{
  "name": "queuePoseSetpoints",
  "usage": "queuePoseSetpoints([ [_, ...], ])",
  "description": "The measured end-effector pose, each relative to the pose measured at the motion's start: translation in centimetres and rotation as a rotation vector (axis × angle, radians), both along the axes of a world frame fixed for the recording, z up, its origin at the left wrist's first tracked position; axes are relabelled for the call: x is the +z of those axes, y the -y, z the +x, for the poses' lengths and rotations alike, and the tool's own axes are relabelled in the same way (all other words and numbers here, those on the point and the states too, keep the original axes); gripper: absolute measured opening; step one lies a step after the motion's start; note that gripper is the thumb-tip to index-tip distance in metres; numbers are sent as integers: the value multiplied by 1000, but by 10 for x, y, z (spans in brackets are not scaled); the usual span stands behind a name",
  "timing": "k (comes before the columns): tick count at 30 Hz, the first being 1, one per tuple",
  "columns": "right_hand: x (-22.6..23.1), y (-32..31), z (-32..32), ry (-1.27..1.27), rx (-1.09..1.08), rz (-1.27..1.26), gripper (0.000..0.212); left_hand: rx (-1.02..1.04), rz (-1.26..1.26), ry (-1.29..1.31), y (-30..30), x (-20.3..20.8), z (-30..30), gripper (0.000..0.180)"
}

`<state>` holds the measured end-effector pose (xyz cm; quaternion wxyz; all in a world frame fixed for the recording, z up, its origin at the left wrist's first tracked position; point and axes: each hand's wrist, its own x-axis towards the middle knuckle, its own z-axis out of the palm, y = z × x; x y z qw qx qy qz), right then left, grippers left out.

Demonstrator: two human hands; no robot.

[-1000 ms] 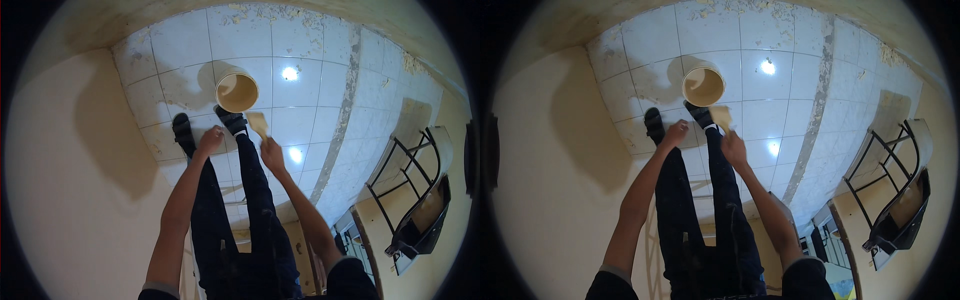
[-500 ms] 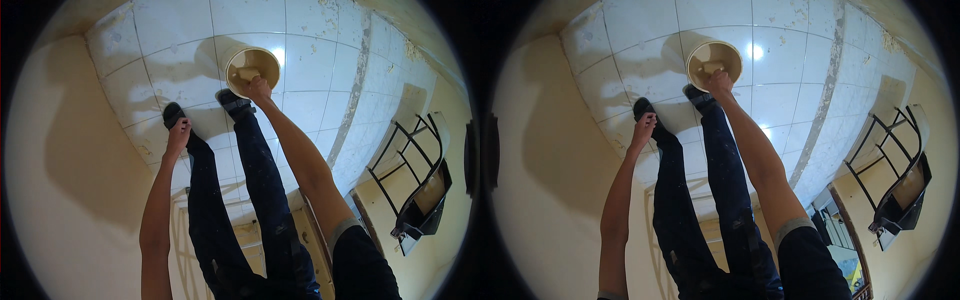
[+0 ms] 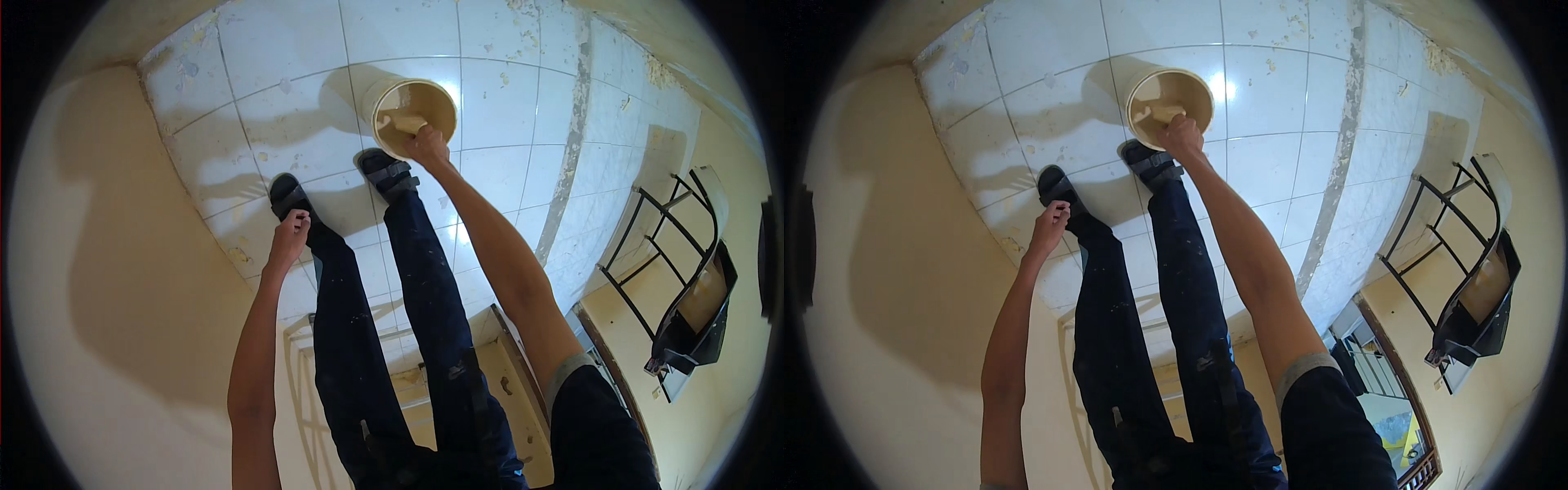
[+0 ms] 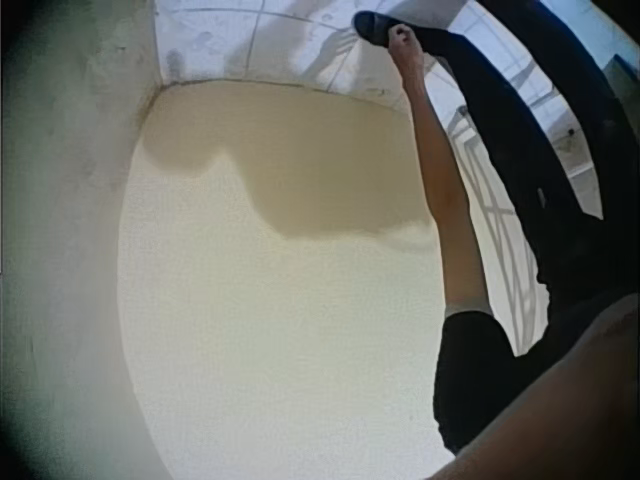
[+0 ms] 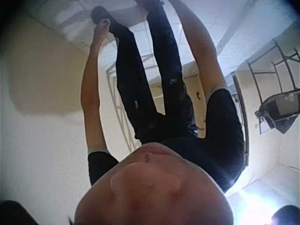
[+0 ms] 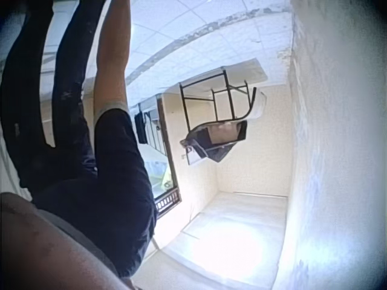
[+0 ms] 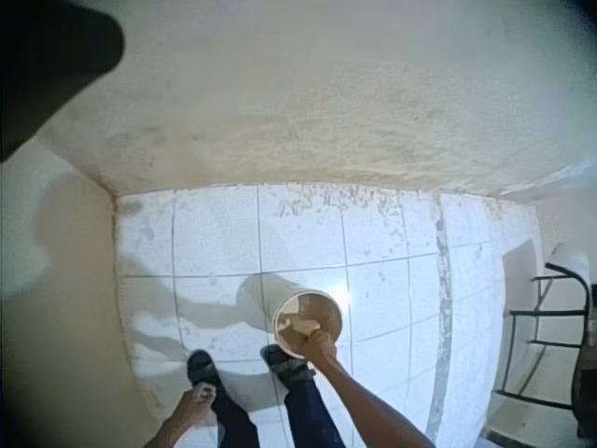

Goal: Painting the lower portion of a bathroom wall using a paintbrush and paint bucket.

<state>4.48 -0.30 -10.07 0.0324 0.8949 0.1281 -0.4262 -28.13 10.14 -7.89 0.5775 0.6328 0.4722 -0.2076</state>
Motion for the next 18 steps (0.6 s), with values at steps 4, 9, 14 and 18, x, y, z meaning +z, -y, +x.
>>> queuePoseSetpoints([
  [4,0,-5,-1,-9,-16,35,46,97,6,119,-16,-4,27,23],
  [9,-21,-6,8,-57,9,-23,59,78,29,193,-37,-18,65,24],
  [14,-23,-8,4,-11,-29,-24,60,84,34,188,-39,-19,62,25],
  [18,-11,0,5,-40,-56,60,51,18,11,120,-20,-16,31,23],
])
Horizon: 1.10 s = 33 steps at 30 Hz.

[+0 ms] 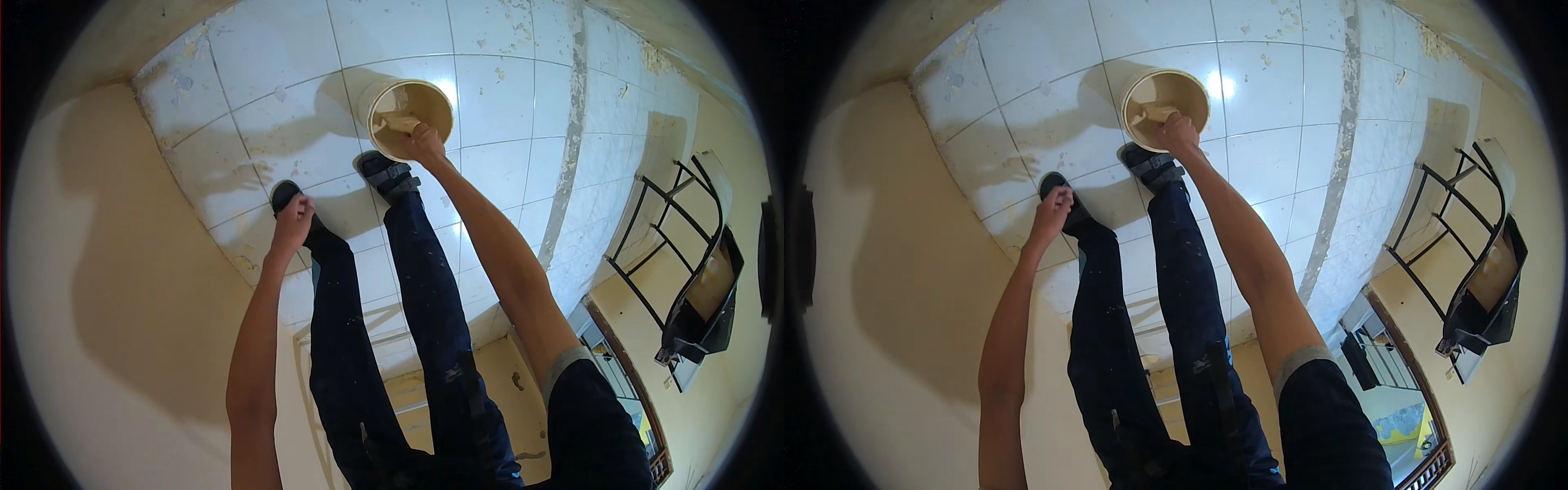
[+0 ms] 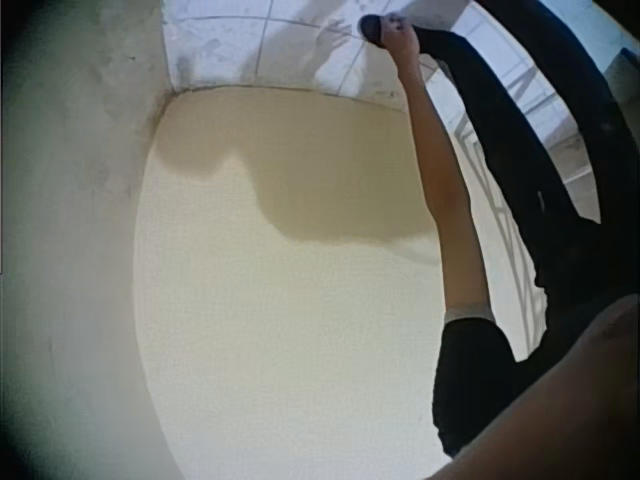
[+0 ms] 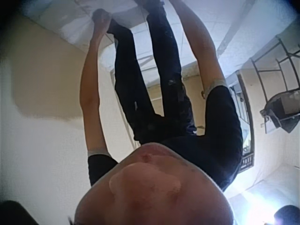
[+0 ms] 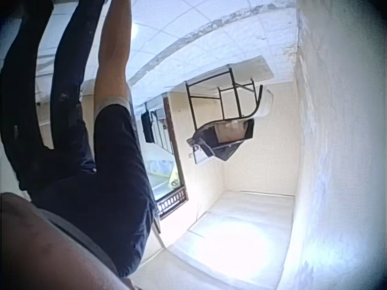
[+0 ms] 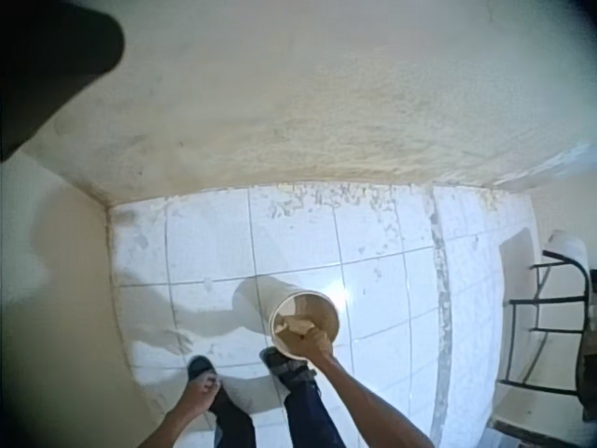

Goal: Painting the lower portion of a bathroom wall using a paintbrush and paint bucket.

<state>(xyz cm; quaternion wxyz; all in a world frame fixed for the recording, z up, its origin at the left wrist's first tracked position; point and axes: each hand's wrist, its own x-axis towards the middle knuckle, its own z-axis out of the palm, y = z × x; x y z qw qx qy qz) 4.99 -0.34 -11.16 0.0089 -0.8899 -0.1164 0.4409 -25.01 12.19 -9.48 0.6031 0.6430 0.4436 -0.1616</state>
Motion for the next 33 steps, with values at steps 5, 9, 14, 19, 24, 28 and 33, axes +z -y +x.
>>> queuePoseSetpoints([
  [5,6,6,-4,7,-55,79,53,-124,-48,-118,11,26,-17,23],
  [9,-8,2,-3,57,-19,22,50,-111,-82,-131,8,25,-21,22],
  [14,-3,12,-2,98,-36,144,49,-108,20,-86,-16,18,-22,22],
  [19,62,38,-50,202,-29,209,34,-164,30,-81,-39,44,-6,22],
  [24,114,67,-70,186,-144,448,23,-185,61,-31,-62,78,25,23],
  [28,115,81,-77,96,-287,725,25,-119,69,118,-74,68,25,25],
  [33,109,82,-81,-368,-791,809,32,-209,155,-97,-70,54,9,24],
])
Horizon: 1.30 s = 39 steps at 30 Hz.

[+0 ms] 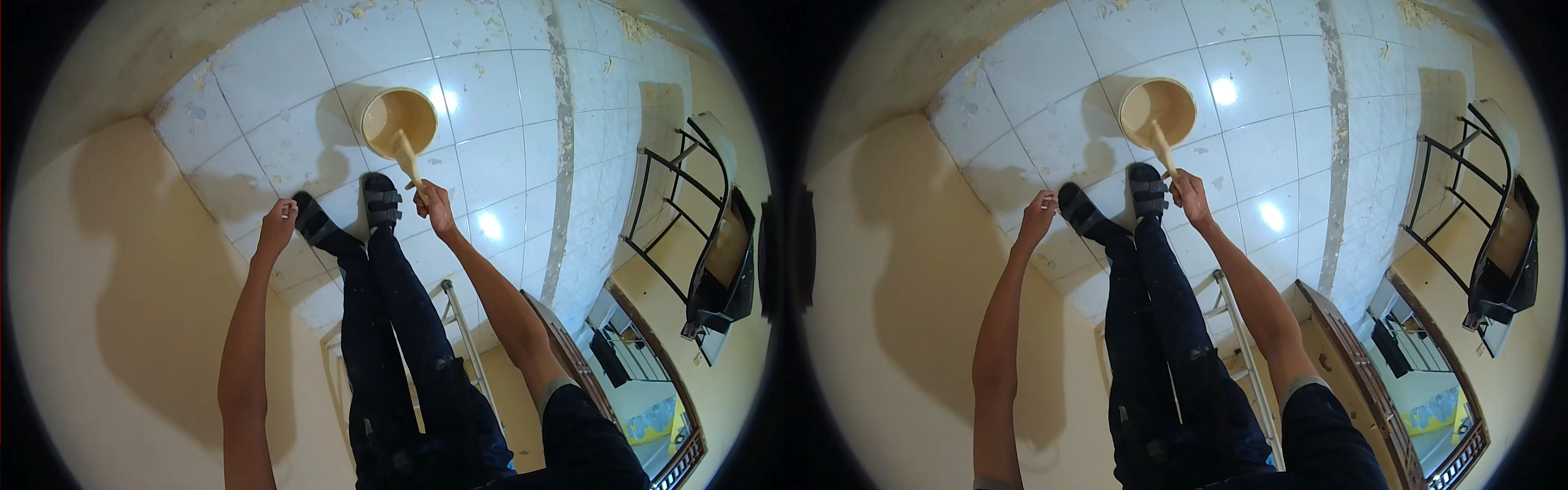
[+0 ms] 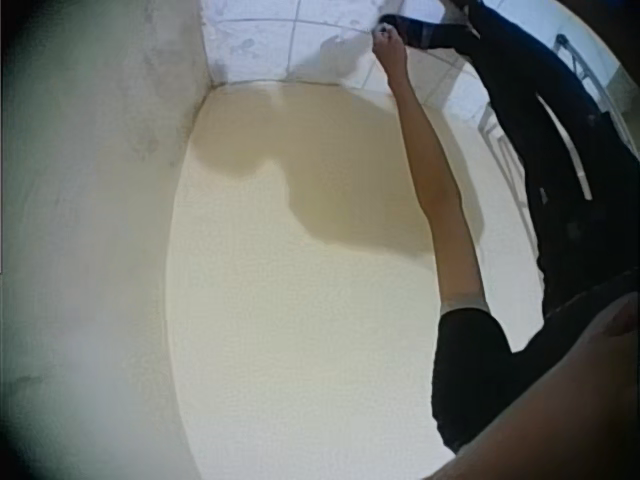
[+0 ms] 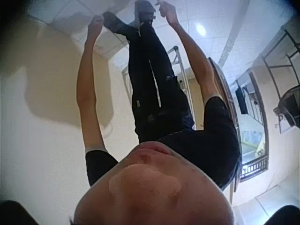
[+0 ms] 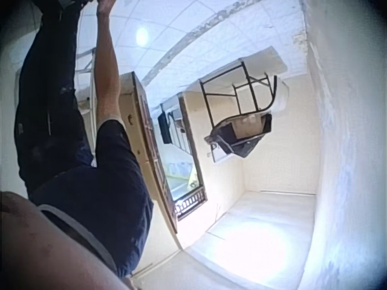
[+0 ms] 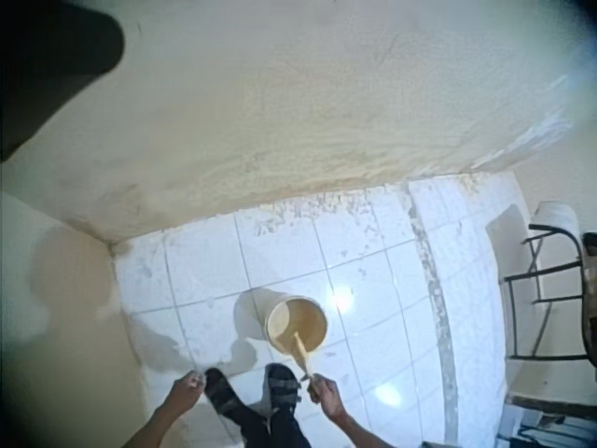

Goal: Painting the lower portion of a bathroom wall using a paintbrush and paint bucket.

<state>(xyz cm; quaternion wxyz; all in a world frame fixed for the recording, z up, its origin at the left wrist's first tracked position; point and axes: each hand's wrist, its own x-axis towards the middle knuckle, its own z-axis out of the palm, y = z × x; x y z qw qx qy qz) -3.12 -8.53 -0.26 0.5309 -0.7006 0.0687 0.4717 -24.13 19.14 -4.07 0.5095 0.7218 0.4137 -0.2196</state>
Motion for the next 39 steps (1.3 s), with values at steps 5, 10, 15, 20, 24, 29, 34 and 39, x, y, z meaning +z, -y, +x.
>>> queuePoseSetpoints([
  [5,0,17,1,-206,-120,59,49,25,-83,-15,53,10,-18,23],
  [10,-5,17,3,-267,-195,100,50,9,-144,-26,104,34,-10,21],
  [15,-19,-9,3,-163,-240,61,49,-28,-208,-14,118,28,8,23],
  [20,-55,1,-2,-150,-303,-116,46,-131,-160,69,117,4,39,23],
  [24,-66,17,-4,-119,-253,-168,47,-54,-186,119,103,-5,64,23],
  [29,-49,3,-10,-213,-265,-2,45,400,-521,81,107,-43,84,56],
  [34,-56,23,-5,-141,-220,104,43,1014,-647,44,158,-62,143,76],
  [39,-37,25,5,42,-292,24,38,1032,-751,39,180,-48,187,94],
])
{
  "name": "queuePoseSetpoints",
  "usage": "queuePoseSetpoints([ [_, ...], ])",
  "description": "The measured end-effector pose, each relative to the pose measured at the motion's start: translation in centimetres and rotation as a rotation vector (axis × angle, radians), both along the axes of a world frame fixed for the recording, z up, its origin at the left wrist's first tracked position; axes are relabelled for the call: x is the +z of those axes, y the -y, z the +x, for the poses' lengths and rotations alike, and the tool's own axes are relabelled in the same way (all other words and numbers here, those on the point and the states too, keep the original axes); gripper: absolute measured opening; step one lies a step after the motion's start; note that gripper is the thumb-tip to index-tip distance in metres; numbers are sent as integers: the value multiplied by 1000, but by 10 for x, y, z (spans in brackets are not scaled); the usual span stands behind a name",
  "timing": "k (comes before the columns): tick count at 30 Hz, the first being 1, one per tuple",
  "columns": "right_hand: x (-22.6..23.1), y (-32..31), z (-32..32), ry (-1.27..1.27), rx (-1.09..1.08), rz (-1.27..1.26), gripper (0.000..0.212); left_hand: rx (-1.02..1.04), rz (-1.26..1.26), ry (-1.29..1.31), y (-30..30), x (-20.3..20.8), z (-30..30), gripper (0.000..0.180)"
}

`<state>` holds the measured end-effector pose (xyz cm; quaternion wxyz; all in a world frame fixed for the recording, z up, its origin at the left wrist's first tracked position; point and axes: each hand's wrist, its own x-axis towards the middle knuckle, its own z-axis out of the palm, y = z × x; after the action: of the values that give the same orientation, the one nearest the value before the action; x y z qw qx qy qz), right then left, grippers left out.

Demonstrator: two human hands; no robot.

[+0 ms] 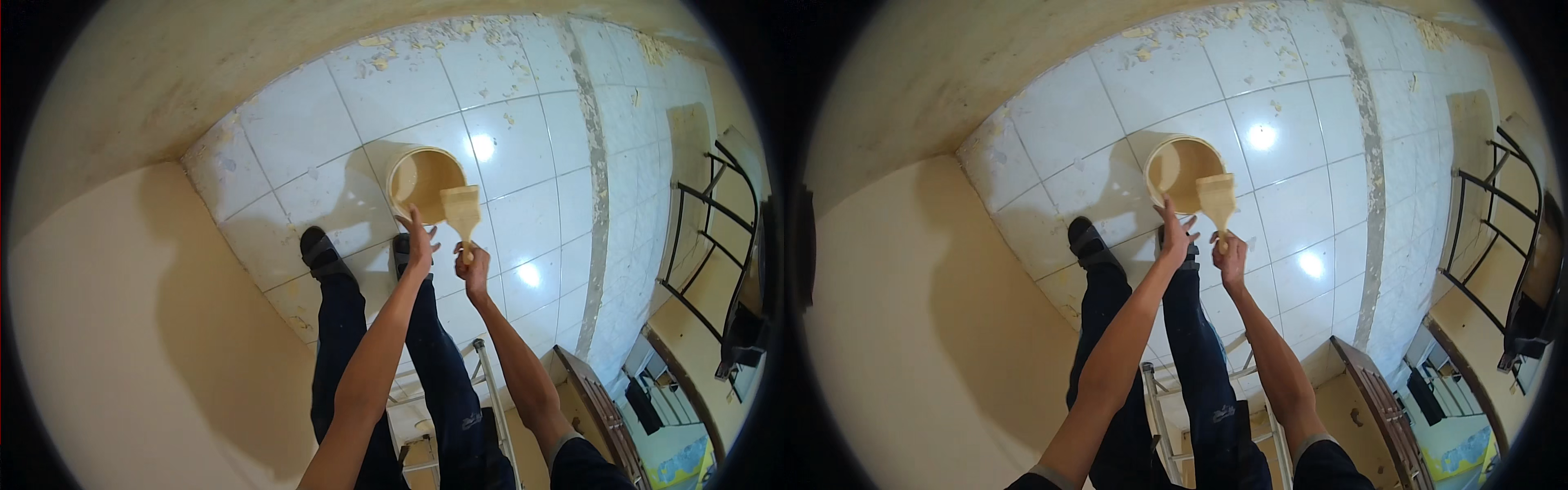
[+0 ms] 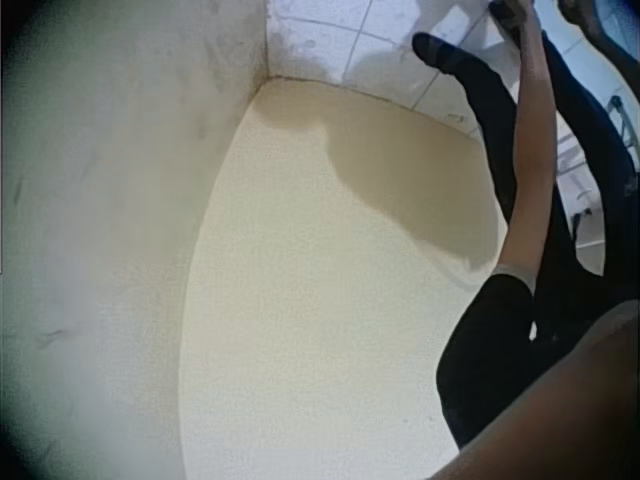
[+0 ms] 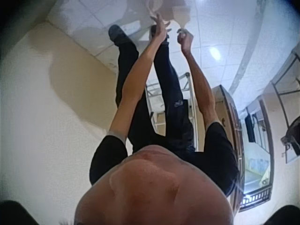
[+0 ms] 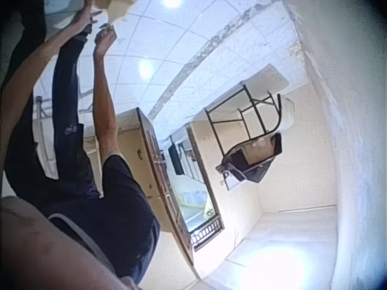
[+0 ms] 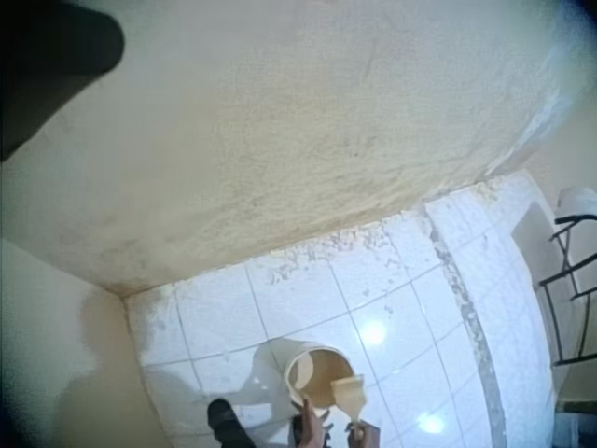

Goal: Painting the lower portion of a bathroom wall using a paintbrush and paint bucket.

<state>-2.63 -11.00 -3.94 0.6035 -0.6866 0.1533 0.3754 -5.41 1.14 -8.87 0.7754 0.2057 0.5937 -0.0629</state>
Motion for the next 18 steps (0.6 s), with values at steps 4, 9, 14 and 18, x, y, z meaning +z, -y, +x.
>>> queuePoseSetpoints([
  [4,48,-27,3,212,46,-112,43,-616,98,171,-20,-6,-25,71],
  [9,132,-128,12,500,281,76,25,-980,640,218,-73,5,-71,57],
  [14,162,-257,-10,383,303,342,24,-622,684,438,-180,99,-90,45],
  [18,172,-374,-37,445,523,488,18,-359,1038,418,-242,108,-118,37],
])
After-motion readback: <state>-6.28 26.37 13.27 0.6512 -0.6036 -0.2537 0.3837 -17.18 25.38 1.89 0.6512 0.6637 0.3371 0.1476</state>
